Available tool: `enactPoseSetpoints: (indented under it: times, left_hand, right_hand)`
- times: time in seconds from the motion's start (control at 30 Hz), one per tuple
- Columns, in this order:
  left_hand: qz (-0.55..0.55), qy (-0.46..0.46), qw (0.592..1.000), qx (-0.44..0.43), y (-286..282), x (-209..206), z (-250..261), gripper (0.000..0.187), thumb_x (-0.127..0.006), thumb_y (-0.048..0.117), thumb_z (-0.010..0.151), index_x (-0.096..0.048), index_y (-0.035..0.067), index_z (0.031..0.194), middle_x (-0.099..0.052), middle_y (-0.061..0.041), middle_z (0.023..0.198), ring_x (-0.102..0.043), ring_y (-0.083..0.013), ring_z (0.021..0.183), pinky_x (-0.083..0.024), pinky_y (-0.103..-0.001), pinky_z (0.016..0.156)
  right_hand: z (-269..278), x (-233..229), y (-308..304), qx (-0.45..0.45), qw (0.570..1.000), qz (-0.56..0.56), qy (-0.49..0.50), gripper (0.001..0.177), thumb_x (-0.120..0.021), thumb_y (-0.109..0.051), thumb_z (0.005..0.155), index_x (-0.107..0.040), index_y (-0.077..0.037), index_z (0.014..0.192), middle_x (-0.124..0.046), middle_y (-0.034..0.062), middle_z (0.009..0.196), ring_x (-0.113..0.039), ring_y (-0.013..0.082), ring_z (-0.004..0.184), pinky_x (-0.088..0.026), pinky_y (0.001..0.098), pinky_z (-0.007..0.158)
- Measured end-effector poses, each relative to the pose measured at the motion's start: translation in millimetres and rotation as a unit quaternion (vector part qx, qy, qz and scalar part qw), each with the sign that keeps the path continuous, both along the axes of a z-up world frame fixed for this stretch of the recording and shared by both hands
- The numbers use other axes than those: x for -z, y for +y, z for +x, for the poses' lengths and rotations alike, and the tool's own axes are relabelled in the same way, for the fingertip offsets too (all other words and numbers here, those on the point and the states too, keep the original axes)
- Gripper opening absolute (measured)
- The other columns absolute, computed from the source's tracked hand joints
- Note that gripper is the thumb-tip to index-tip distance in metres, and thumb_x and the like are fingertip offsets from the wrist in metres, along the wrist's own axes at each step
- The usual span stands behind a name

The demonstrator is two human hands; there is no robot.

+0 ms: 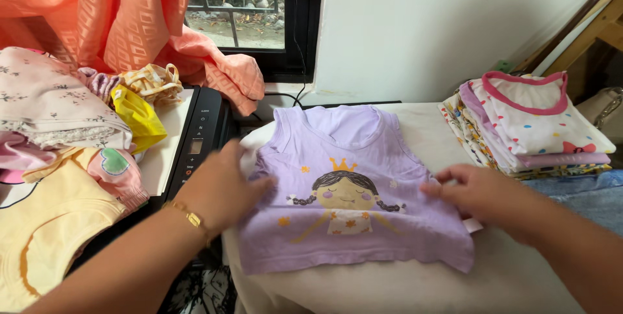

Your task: The person folds several pieces of children's clothing one by one on a white ironing board. Items include denim shorts, a yellow floral top with a bow, a purple tank top, and a white tank top with colorful hearts. Each item is smoothed, folded neatly, and stacked on the right side of the board.

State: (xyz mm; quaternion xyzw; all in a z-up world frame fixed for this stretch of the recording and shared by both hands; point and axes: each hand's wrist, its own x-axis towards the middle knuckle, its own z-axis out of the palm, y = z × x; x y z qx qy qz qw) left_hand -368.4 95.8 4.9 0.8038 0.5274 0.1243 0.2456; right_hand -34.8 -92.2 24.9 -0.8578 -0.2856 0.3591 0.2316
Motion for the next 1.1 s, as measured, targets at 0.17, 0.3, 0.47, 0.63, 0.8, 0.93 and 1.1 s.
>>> enactPoseSetpoints:
  times: [0.17, 0.3, 0.47, 0.63, 0.8, 0.93, 1.1]
  left_hand:
    - [0.11, -0.034, 0.989, 0.091, 19, -3, 22, 0.052, -0.076, 0.055, 0.08, -0.074, 0.014, 0.112, -0.062, -0.017, 0.115, -0.066, -0.0331, 0.105, -0.052, -0.04, 0.094]
    - [0.149, -0.024, 0.977, 0.149, 43, -1, 28, 0.051, -0.08, 0.053, 0.08, -0.077, 0.006, 0.097, -0.067, -0.016, 0.106, -0.066, -0.0288, 0.1, -0.054, -0.038, 0.092]
    - [-0.082, -0.109, 0.982, 0.128, 64, -1, 25, 0.043, -0.078, 0.039, 0.085, -0.072, -0.001, 0.1, -0.073, -0.012, 0.089, -0.07, -0.0214, 0.079, -0.055, -0.035, 0.077]
    - [-0.044, -0.054, 0.986, 0.15, 74, -3, 9, 0.039, -0.078, 0.035, 0.08, -0.072, 0.007, 0.107, -0.077, -0.007, 0.091, -0.073, -0.016, 0.083, -0.058, -0.031, 0.077]
    - [-0.028, 0.082, 0.987, 0.136, 100, -6, 32, 0.055, -0.066, 0.061, 0.09, -0.08, 0.008, 0.098, -0.076, -0.011, 0.099, -0.069, -0.0186, 0.089, -0.05, -0.031, 0.084]
    - [-0.188, -0.05, 0.981, 0.023, 127, 12, 66, 0.061, -0.063, 0.063, 0.09, -0.081, 0.005, 0.096, -0.079, -0.016, 0.101, -0.073, -0.0327, 0.088, -0.056, -0.045, 0.078]
    - [-0.211, -0.071, 0.973, -0.057, 158, 29, 101, 0.071, -0.072, 0.064, 0.09, -0.067, 0.002, 0.125, -0.063, -0.019, 0.129, -0.061, -0.035, 0.118, -0.05, -0.05, 0.099]
  right_hand:
    - [-2, -3, 33, -0.035, 0.991, 0.007, -0.13, 0.053, -0.079, -0.054, 0.081, -0.081, -0.012, 0.113, -0.074, 0.0086, 0.091, -0.061, 0.0191, 0.077, -0.05, 0.0344, 0.068]
    - [3, 4, 51, -0.062, 0.984, 0.066, -0.151, 0.056, -0.08, -0.052, 0.077, -0.077, -0.008, 0.112, -0.076, 0.0034, 0.095, -0.068, 0.0127, 0.084, -0.054, 0.0318, 0.074]
    - [17, 12, 75, -0.035, 0.971, 0.222, 0.083, 0.042, -0.079, -0.033, 0.083, -0.076, -0.002, 0.11, -0.076, 0.0059, 0.097, -0.065, 0.015, 0.084, -0.052, 0.0315, 0.075]
    - [29, 8, 85, -0.024, 0.969, 0.18, 0.168, 0.035, -0.076, -0.023, 0.084, -0.072, -0.005, 0.113, -0.073, 0.0019, 0.095, -0.066, 0.0134, 0.083, -0.053, 0.0309, 0.074]
    - [37, 1, 104, -0.032, 0.972, 0.127, 0.197, 0.032, -0.071, -0.027, 0.089, -0.071, -0.007, 0.114, -0.074, 0.0028, 0.097, -0.067, 0.014, 0.082, -0.053, 0.0309, 0.074]
    - [40, 7, 139, 0.022, 0.945, 0.145, 0.292, 0.03, -0.065, -0.032, 0.095, -0.071, -0.008, 0.112, -0.076, 0.0048, 0.1, -0.069, 0.0145, 0.084, -0.055, 0.0334, 0.077]
    - [37, 14, 162, 0.075, 0.92, 0.175, 0.342, 0.021, -0.065, -0.024, 0.096, -0.07, -0.009, 0.108, -0.076, 0.0062, 0.102, -0.073, 0.0178, 0.09, -0.06, 0.0412, 0.086]
